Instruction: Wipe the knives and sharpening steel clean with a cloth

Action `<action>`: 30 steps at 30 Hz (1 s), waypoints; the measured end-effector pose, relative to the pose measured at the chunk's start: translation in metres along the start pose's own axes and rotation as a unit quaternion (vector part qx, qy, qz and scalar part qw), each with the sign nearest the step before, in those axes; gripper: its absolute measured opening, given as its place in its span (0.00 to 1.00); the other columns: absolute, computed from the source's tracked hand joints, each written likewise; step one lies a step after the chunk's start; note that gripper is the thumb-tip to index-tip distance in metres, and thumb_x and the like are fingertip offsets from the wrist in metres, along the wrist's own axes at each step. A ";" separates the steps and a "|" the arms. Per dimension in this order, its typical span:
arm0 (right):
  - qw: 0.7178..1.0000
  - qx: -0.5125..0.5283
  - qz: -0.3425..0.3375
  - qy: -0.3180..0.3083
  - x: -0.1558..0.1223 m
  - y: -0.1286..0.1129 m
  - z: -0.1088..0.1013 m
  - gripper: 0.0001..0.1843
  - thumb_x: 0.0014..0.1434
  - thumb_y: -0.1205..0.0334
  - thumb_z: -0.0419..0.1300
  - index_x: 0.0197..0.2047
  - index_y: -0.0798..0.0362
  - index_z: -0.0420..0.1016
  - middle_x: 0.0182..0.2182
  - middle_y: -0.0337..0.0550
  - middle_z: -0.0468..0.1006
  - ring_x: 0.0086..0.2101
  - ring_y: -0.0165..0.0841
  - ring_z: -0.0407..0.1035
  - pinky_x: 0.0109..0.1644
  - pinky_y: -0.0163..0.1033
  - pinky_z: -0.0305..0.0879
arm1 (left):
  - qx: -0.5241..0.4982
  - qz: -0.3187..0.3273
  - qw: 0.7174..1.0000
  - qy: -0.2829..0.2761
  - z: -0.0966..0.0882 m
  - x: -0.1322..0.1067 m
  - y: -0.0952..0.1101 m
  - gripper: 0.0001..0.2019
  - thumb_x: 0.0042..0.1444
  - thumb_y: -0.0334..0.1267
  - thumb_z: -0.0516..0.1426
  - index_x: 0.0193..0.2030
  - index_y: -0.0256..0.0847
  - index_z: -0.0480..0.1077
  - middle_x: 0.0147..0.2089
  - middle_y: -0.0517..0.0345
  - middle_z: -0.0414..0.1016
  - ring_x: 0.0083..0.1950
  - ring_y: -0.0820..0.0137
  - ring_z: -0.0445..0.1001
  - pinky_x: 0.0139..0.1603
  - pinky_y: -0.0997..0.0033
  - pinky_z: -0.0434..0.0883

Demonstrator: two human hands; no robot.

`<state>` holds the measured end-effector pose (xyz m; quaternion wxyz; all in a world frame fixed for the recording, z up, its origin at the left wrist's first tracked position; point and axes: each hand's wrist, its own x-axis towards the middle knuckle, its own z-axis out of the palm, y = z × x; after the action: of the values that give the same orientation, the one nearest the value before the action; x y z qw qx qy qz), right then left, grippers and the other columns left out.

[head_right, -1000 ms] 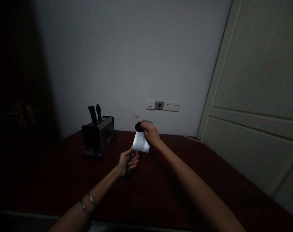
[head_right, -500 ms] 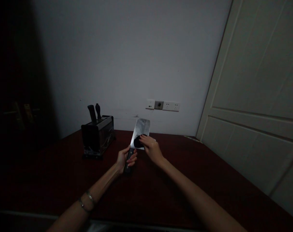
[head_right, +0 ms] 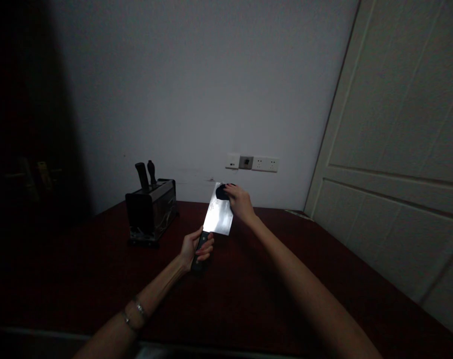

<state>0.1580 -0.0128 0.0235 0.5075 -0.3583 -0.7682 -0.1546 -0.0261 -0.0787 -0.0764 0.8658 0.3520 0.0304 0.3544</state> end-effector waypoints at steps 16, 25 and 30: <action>0.991 0.030 -0.069 -0.114 -0.039 -0.040 -0.006 0.17 0.54 0.74 0.53 0.44 0.50 0.75 0.46 0.47 0.75 0.49 0.37 0.67 0.55 0.50 0.62 | 0.005 -0.005 1.000 0.009 0.000 0.001 0.005 0.18 0.59 0.45 0.44 0.28 0.33 0.63 0.17 0.66 0.51 0.13 0.83 0.42 0.09 0.84 0.46; 0.973 0.102 -0.107 -0.177 -0.043 -0.061 -0.004 0.15 0.56 0.65 0.56 0.47 0.47 0.72 0.47 0.45 0.73 0.50 0.35 0.64 0.53 0.46 0.62 | 0.016 0.030 0.999 0.037 -0.006 0.004 0.007 0.17 0.58 0.44 0.45 0.26 0.34 0.62 0.17 0.64 0.53 0.13 0.82 0.44 0.09 0.84 0.48; 0.971 0.120 -0.107 -0.179 -0.048 -0.067 0.004 0.11 0.57 0.64 0.55 0.43 0.49 0.75 0.44 0.45 0.73 0.46 0.34 0.66 0.50 0.45 0.64 | 0.028 0.045 0.998 0.046 -0.008 0.005 0.004 0.15 0.56 0.44 0.47 0.26 0.34 0.61 0.18 0.63 0.55 0.14 0.83 0.45 0.10 0.84 0.48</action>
<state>0.1192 -0.0760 -0.0129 0.3819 -0.2322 -0.8933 -0.0479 -0.0266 -0.0687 -0.0791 0.8364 0.3602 0.0640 0.4081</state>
